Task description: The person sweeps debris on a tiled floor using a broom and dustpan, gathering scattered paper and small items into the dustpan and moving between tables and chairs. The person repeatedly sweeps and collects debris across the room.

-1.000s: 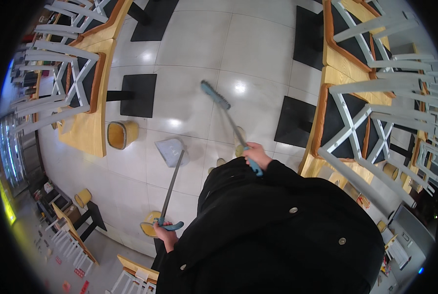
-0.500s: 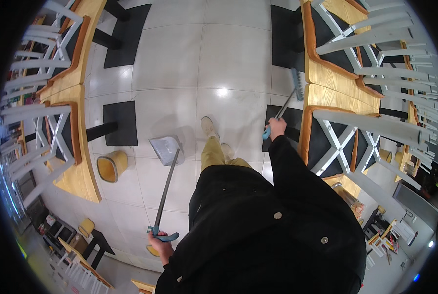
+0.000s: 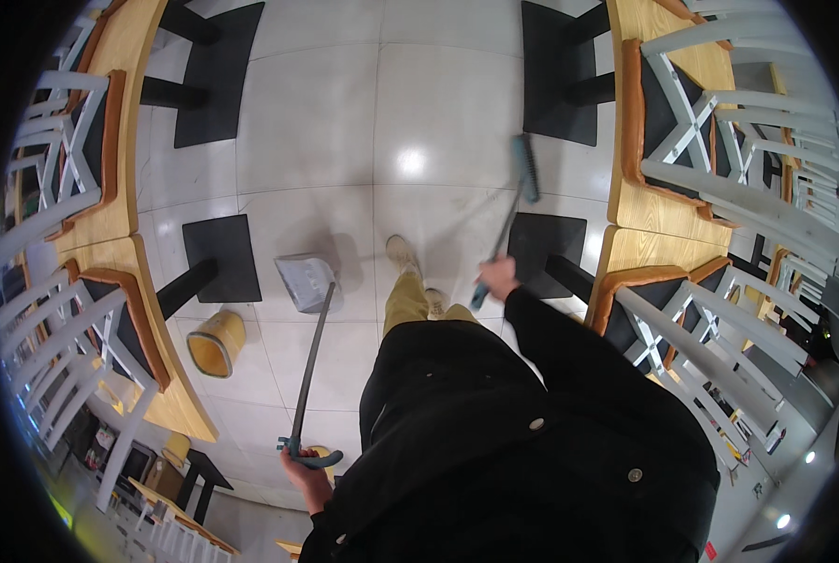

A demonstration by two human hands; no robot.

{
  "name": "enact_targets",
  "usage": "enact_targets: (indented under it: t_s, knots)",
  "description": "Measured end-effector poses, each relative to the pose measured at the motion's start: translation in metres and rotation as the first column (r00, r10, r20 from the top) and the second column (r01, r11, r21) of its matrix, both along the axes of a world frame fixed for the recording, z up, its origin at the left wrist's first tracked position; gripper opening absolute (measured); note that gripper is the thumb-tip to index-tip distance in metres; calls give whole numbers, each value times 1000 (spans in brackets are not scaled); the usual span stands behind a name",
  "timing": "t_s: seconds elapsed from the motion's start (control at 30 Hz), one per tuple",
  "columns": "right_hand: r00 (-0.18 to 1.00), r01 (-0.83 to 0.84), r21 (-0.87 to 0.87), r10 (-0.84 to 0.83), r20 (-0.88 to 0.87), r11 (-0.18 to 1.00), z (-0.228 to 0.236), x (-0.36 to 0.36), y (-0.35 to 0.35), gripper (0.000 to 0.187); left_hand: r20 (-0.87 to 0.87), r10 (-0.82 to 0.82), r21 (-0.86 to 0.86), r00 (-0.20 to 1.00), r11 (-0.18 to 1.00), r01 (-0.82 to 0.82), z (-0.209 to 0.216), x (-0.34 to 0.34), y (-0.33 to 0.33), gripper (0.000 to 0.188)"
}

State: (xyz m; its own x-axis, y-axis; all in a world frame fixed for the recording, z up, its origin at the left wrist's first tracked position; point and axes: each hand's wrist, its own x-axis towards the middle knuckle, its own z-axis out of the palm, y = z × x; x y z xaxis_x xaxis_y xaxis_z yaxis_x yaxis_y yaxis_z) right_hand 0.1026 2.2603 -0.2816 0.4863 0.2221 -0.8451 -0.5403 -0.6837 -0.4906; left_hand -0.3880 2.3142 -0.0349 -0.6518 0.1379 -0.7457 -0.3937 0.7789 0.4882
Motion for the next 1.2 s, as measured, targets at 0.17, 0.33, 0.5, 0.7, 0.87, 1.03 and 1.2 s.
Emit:
enact_targets:
  t_s: [0.17,0.33,0.5,0.7,0.87,1.03,1.2]
  knots:
    - [962,-222,-34,213,-174,975,102,-82,40,51,3,-31,28,1000,999,31,0,25,32,28]
    - [942,-37,9,38,-333,999,184,-9,46,66,-1,-27,39,1000,999,27,3,48,52,27]
    - [984,128,-73,-136,-118,989,186,24,38,68,-37,5,37,999,999,-3,8,75,55,28]
    - [890,371,-23,-349,294,928,64,86,38,20,-38,15,2,999,1000,-15,3,91,55,30]
    - [765,514,60,-489,419,855,-32,203,32,9,-40,-19,-46,999,999,17,0,93,59,33]
    - [785,615,-61,-603,142,786,-71,275,20,11,-48,-41,-80,998,996,37,-8,90,64,32]
    - [979,171,-217,-141,147,961,-29,161,5,10,-40,-61,-84,997,995,57,-20,89,70,31]
